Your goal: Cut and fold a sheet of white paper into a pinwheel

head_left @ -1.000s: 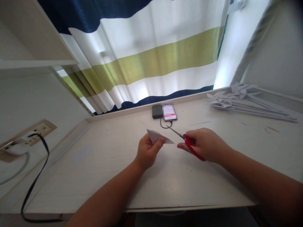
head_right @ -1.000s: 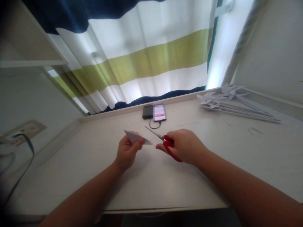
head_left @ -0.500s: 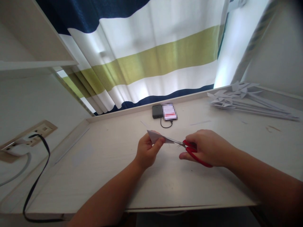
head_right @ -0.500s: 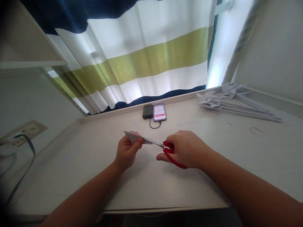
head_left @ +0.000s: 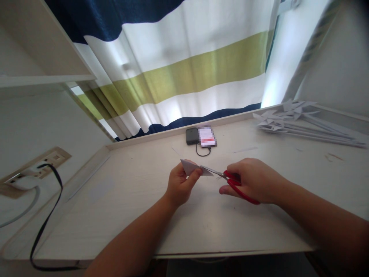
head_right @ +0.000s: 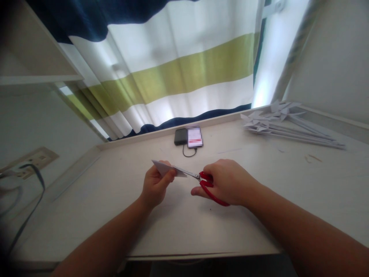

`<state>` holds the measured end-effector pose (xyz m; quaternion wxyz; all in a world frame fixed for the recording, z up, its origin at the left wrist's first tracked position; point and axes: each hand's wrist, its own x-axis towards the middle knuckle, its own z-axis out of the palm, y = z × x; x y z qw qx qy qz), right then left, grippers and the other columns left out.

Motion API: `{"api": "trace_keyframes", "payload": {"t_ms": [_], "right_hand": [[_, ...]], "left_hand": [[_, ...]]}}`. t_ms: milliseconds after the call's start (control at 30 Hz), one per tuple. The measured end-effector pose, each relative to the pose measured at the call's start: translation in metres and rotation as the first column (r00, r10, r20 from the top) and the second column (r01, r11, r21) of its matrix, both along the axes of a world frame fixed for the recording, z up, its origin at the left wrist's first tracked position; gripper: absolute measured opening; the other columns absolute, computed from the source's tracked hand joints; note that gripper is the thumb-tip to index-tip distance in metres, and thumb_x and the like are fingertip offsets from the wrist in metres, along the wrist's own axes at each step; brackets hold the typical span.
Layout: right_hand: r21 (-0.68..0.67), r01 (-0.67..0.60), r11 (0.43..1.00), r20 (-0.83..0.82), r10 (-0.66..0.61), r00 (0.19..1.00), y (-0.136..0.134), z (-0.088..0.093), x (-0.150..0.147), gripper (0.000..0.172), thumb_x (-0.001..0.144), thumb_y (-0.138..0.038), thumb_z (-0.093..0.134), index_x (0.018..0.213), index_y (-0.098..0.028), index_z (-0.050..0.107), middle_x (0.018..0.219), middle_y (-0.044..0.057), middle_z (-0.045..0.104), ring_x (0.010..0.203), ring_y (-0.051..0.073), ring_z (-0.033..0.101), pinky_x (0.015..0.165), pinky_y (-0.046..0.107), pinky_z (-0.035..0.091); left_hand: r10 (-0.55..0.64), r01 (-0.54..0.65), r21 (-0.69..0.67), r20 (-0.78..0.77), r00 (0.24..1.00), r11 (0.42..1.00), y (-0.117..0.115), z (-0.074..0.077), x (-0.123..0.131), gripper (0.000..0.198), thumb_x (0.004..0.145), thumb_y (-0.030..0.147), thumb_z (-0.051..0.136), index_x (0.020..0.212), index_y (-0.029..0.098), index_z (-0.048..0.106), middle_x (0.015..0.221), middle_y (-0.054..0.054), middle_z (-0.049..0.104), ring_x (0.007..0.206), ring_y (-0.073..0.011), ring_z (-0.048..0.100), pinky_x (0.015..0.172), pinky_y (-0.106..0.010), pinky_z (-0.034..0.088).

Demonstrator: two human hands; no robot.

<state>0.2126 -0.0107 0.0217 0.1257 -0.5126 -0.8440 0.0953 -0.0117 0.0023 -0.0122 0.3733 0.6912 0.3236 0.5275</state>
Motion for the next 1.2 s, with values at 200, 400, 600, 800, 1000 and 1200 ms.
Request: {"api": "trace_keyframes", "payload": {"t_ms": [200,400,600,800,1000,1200], "right_hand": [[0.0,-0.027,1.0,-0.01,0.027,1.0,-0.0029,0.0,-0.0019,0.056,0.071,-0.075,0.052,0.063,-0.021,0.064,0.056,0.004,0.06,0.05,0.016,0.049,0.048,0.028,0.031],[-0.018,-0.043,0.999,0.002,0.043,0.999,-0.0045,0.0019,-0.0037,0.055,0.077,-0.071,0.049,0.058,-0.021,0.061,0.051,0.003,0.058,0.047,0.015,0.047,0.048,0.028,0.03],[-0.003,-0.04,0.999,0.032,0.04,0.999,-0.0043,0.0017,-0.0038,0.057,0.079,-0.071,0.046,0.058,-0.021,0.062,0.052,0.004,0.059,0.047,0.015,0.047,0.048,0.027,0.029],[0.025,-0.029,0.999,0.041,0.028,0.999,-0.0036,0.0026,-0.002,0.058,0.078,-0.073,0.047,0.057,-0.021,0.062,0.051,0.004,0.059,0.046,0.015,0.047,0.047,0.027,0.028],[0.004,-0.045,0.999,0.055,0.045,0.997,-0.001,0.0018,0.0024,0.059,0.077,-0.075,0.046,0.057,-0.022,0.063,0.051,0.003,0.059,0.046,0.015,0.047,0.047,0.028,0.029],[0.009,-0.075,0.997,0.068,0.074,0.995,0.0003,0.0,0.0045,0.059,0.076,-0.075,0.046,0.055,-0.021,0.06,0.05,0.003,0.059,0.046,0.015,0.046,0.047,0.028,0.029]], "left_hand": [[-0.024,0.024,0.023,-0.019,1.0,0.999,-0.001,-0.0009,0.0001,0.018,0.085,0.029,0.062,0.075,0.016,0.056,0.07,0.0,0.052,0.066,-0.0128,0.048,0.062,-0.027,0.04],[-0.035,0.036,0.027,-0.04,0.999,0.999,-0.0016,-0.0007,0.0011,0.018,0.085,0.029,0.062,0.075,0.016,0.057,0.07,0.0,0.052,0.065,-0.0127,0.048,0.061,-0.027,0.04],[-0.048,0.05,0.033,-0.034,0.998,0.998,-0.0018,-0.0004,0.0017,0.015,0.085,0.026,0.062,0.075,0.016,0.057,0.069,0.001,0.052,0.064,-0.0121,0.047,0.06,-0.026,0.039],[-0.019,0.022,0.044,-0.052,0.998,0.999,-0.0017,0.0002,0.0013,0.018,0.085,0.029,0.062,0.074,0.016,0.057,0.069,0.0,0.053,0.064,-0.0128,0.048,0.061,-0.027,0.04],[-0.005,0.008,0.06,-0.063,0.998,0.998,-0.0021,0.0016,0.0005,0.015,0.084,0.027,0.063,0.075,0.016,0.059,0.07,0.0,0.054,0.064,-0.0125,0.048,0.062,-0.026,0.04],[-0.015,0.02,0.065,-0.072,0.997,0.998,-0.0028,0.002,0.0007,0.013,0.084,0.026,0.063,0.077,0.016,0.06,0.069,0.0,0.053,0.064,-0.0122,0.048,0.061,-0.026,0.039]]}}
